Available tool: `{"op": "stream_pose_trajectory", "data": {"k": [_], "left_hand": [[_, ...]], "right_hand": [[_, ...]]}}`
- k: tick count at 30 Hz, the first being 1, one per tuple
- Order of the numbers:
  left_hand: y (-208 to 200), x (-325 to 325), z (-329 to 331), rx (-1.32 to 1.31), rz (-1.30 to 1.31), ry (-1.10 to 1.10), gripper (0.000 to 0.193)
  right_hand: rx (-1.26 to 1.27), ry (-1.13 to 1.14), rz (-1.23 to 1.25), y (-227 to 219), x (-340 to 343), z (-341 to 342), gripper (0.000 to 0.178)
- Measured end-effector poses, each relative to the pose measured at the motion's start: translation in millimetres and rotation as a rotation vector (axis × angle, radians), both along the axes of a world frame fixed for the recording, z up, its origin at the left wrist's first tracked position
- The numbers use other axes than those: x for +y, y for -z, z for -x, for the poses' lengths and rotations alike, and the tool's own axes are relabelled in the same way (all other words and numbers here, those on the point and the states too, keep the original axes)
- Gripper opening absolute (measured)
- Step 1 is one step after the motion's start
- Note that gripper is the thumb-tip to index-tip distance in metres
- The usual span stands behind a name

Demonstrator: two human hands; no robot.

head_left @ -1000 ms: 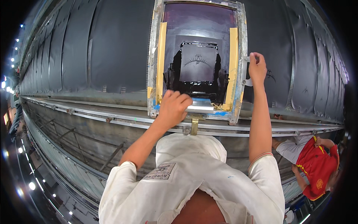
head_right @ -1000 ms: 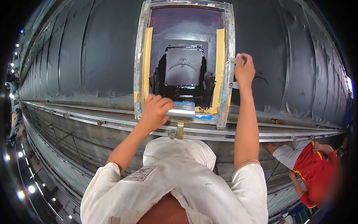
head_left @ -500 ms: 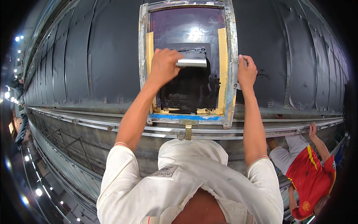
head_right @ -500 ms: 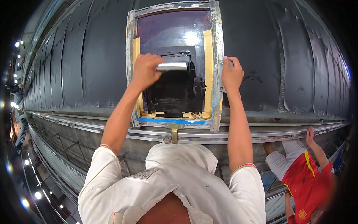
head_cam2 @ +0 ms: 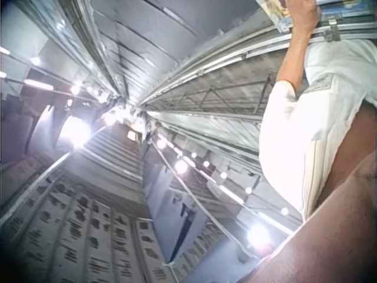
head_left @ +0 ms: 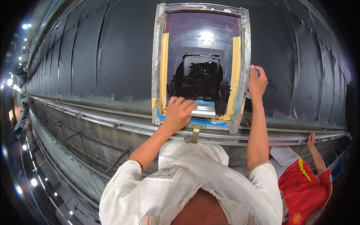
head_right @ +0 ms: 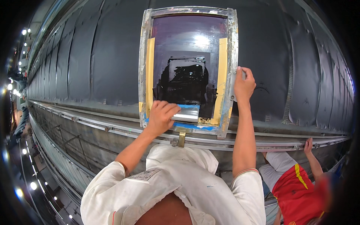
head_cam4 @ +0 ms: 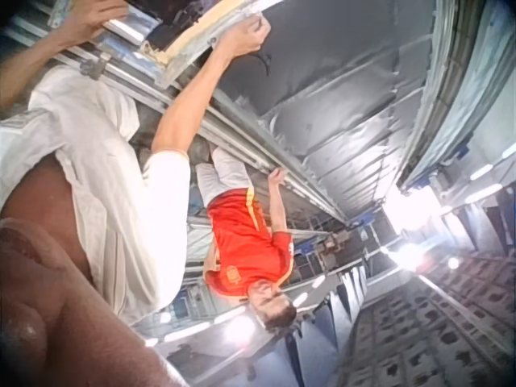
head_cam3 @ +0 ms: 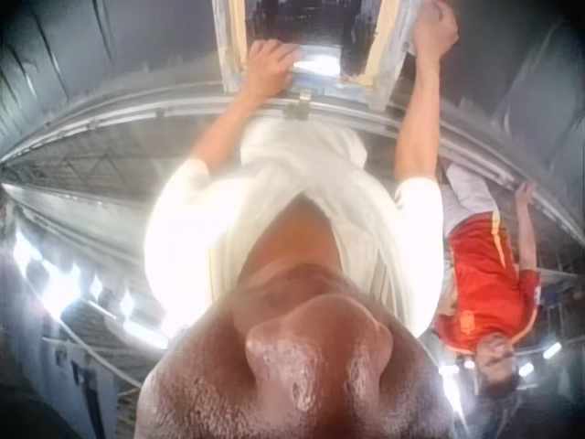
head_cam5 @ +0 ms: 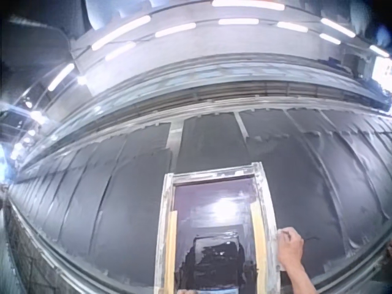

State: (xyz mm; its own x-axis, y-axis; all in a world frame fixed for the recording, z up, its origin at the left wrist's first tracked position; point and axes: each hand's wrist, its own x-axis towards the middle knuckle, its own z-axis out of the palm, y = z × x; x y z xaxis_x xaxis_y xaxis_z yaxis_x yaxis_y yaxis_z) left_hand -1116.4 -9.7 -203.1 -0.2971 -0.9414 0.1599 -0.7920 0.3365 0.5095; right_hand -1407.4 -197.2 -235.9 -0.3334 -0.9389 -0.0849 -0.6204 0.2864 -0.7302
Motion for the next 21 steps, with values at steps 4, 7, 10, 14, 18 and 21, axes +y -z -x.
{"op": "stream_pose_trajectory", "data": {"k": [4,7,10,14,18,21], "left_hand": [[-8,-62,-17,-0.031,0.115,-0.078,0.048],[4,-117,-25,-0.062,0.200,-0.114,0.046],[14,-133,-24,-0.060,0.217,-0.152,0.047],[24,-68,-10,-0.017,0.217,-0.182,0.052],[12,22,-3,0.061,0.108,-0.132,0.060],[3,38,6,0.053,0.131,-0.140,0.056]], "right_hand": [[-0.015,0.004,0.004,2,2,0,0.032],[-0.003,0.005,-0.012,3,1,-2,0.033],[-0.010,0.010,-0.052,-3,0,-4,0.032],[-0.013,-0.042,-0.003,-1,-7,0,0.030],[-0.099,-0.099,0.042,-19,-24,2,0.027],[-0.316,-0.070,0.019,-25,-22,3,0.022]]}}
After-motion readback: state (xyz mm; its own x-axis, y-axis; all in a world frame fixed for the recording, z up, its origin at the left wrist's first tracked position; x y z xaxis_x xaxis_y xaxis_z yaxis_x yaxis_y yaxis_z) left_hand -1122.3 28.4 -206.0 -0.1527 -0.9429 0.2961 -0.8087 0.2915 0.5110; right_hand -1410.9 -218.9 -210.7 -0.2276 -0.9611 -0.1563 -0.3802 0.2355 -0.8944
